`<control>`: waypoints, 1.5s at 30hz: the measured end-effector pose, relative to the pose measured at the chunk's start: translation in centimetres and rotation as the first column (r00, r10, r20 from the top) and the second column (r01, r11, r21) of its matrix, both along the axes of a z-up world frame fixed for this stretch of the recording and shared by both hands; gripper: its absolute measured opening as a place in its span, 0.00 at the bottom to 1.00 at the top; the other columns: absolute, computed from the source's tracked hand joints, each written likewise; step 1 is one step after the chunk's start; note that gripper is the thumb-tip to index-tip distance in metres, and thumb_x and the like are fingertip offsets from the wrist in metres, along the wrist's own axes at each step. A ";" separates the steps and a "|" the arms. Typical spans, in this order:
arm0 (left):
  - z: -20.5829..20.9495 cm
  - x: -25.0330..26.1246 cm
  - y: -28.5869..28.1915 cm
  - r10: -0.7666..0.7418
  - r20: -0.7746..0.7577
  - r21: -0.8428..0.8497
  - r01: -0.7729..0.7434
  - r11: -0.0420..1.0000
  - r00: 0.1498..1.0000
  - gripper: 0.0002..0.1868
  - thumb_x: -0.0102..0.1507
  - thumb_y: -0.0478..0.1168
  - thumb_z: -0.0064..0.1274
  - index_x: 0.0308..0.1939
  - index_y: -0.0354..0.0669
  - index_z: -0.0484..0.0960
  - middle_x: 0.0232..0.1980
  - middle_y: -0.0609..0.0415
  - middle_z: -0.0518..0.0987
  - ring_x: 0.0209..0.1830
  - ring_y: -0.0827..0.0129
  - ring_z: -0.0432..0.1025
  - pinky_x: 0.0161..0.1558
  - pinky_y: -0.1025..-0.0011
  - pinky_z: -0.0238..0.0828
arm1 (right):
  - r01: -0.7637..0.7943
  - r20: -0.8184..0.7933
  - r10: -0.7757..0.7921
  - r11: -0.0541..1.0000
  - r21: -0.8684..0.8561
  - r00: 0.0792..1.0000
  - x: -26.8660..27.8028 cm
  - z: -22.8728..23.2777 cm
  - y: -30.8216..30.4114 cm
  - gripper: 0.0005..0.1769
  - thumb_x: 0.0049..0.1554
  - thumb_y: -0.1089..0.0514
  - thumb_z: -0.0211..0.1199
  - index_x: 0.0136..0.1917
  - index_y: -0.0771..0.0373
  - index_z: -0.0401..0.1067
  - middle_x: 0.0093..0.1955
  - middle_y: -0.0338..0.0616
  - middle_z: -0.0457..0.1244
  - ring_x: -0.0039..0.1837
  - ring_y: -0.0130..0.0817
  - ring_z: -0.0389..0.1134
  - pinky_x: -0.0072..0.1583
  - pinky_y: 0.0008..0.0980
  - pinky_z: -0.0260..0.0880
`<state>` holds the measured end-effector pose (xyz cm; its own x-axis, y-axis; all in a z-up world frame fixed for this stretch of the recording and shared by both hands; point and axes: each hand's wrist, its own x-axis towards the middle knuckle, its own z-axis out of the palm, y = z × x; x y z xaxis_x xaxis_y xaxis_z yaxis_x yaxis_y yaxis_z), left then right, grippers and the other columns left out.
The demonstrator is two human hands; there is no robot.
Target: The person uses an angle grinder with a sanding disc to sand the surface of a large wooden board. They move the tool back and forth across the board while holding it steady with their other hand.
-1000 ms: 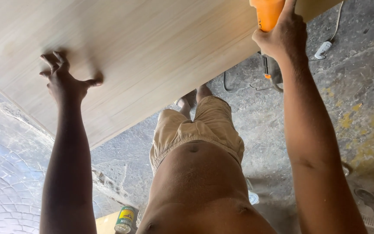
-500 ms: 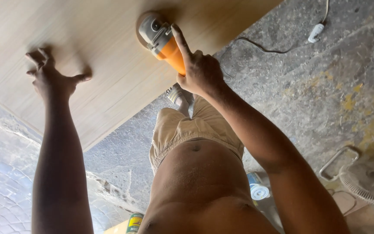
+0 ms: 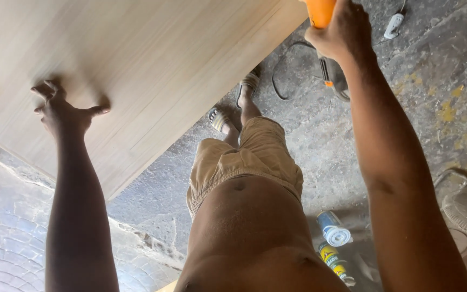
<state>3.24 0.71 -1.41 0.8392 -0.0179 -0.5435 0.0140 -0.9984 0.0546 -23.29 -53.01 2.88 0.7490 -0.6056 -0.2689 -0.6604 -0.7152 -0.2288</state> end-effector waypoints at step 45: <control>2.9 -0.4 -0.8 -0.014 -0.052 0.035 0.016 0.999 0.999 0.72 0.52 0.65 0.67 0.86 0.45 0.37 0.82 0.43 0.28 0.81 0.22 0.37 0.74 0.24 0.39 | -0.422 0.143 0.405 0.899 0.121 0.903 -0.4 2.1 14.3 0.63 0.57 0.54 0.74 0.85 0.50 0.27 0.44 0.50 0.69 0.35 0.34 0.68 0.33 0.27 0.71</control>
